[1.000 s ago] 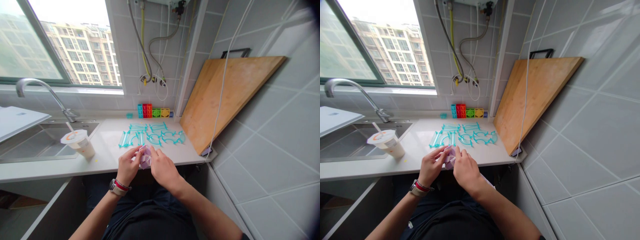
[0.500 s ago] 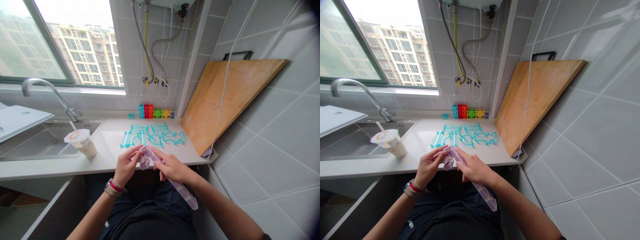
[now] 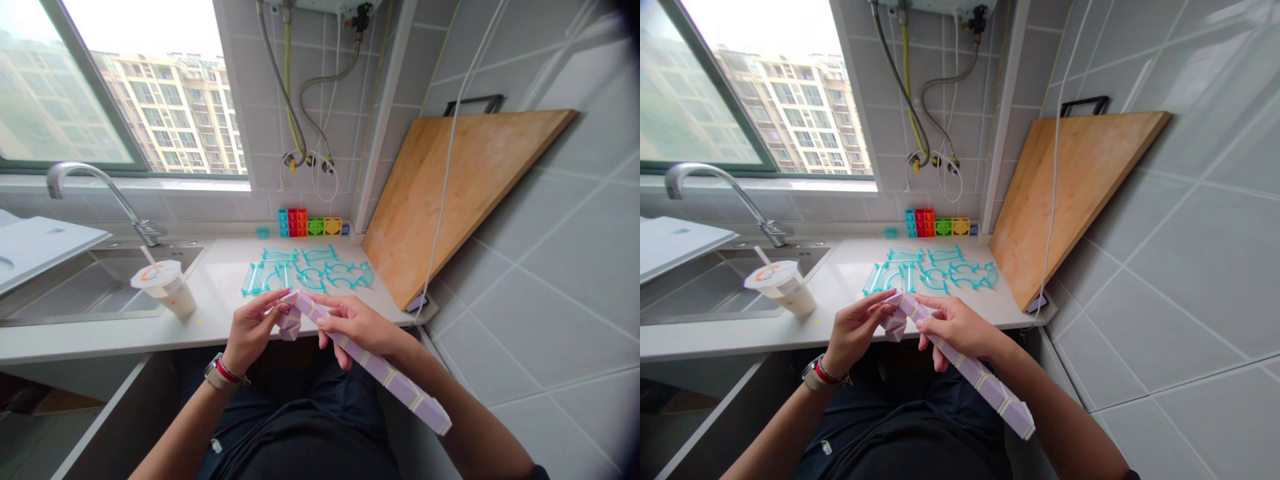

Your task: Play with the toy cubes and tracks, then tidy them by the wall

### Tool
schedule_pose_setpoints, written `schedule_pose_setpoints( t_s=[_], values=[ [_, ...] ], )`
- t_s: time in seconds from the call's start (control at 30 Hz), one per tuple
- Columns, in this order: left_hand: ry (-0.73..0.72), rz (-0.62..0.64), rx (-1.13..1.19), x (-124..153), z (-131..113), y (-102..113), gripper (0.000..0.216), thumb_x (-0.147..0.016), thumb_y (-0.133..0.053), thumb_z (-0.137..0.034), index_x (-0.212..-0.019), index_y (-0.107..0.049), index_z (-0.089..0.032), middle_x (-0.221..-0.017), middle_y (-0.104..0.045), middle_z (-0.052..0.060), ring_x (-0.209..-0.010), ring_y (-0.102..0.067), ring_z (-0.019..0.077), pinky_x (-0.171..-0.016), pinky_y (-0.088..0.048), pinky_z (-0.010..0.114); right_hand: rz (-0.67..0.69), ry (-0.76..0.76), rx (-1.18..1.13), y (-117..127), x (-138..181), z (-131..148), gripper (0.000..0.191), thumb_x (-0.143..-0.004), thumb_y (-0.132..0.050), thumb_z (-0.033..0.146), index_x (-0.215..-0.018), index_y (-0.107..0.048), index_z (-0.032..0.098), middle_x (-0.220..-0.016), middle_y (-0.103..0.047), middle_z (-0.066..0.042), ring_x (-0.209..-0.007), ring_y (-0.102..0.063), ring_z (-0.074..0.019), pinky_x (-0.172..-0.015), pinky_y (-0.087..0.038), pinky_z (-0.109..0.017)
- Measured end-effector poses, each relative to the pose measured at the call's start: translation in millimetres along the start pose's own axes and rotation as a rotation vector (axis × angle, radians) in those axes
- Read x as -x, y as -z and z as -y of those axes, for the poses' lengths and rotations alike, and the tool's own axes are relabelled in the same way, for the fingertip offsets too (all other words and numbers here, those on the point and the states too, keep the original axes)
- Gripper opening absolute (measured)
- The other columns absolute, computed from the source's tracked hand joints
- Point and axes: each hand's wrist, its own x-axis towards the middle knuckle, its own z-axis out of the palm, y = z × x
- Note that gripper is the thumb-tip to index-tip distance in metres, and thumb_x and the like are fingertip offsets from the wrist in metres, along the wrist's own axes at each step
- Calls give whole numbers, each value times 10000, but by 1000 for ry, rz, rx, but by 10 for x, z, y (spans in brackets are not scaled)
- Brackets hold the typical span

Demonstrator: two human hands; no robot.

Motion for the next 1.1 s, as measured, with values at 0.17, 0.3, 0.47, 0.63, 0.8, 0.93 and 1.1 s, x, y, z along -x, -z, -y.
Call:
schedule_pose_setpoints(
  t_s=[0.17, 0.3, 0.47, 0.63, 0.8, 0.93, 1.1],
  values=[
    [87, 114, 80, -55, -73, 4, 376, -831, -800, -398, -1126, -801, -163, -959, -816, 90, -796, -745, 208, -695, -604, 284, 153, -96, -27, 333, -10, 166, 571, -985, -547, 338, -1538, -452, 236, -791, -731, -22, -412, -608, -89, -377, -466, -161],
    [217, 107, 163, -74, -105, -11, 369, -852, -784, -414, -1121, -795, -162, -948, -815, 85, -769, -731, 174, -667, -566, 235, 185, -93, -30, 433, -64, 227, 596, -981, -525, 301, -1560, -410, 220, -792, -746, -29, -389, -570, -81, -357, -435, -151],
    [355, 198, 282, -62, -146, -13, 452, -878, -754, -442, -1237, -731, -168, -1038, -803, 105, -770, -713, 163, -640, -544, 225, 205, -55, -62, 394, -119, 181, 562, -983, -518, 307, -1529, -456, 193, -796, -746, -26, -387, -555, -71, -353, -427, -142],
    [311, 326, 223, -51, -182, 1, 466, -890, -756, -381, -1301, -694, -170, -1040, -803, 89, -809, -701, 149, -679, -533, 202, 267, -58, -84, 398, -181, 70, 500, -989, -521, 347, -1449, -529, 152, -771, -733, -19, -382, -543, -71, -349, -421, -153],
    [190, 313, 51, -28, -261, 19, 466, -917, -713, -381, -1320, -691, -148, -1053, -796, 90, -791, -698, 158, -675, -556, 231, 265, -135, -120, 330, -164, -45, 389, -941, -639, 442, -1180, -612, 136, -768, -735, -23, -400, -560, -77, -380, -427, -167],
    [84, 342, -170, -2, -378, 38, 441, -950, -649, -405, -1321, -701, -172, -1217, -761, 107, -964, -715, 217, -808, -597, 295, 232, -117, -44, 228, -137, -139, 330, -950, -616, 494, -1025, -570, 176, -683, -683, 26, -390, -526, -73, -384, -392, -163],
    [65, 357, -342, 9, -395, -17, 429, -948, -632, -444, -1275, -734, -185, -1057, -807, 87, -881, -725, 212, -733, -618, 279, 91, -80, 393, 165, -117, -238, 306, -1009, -500, 493, -1049, -553, 194, -655, -641, 42, -420, -548, -100, -419, -388, -184]
  ],
)
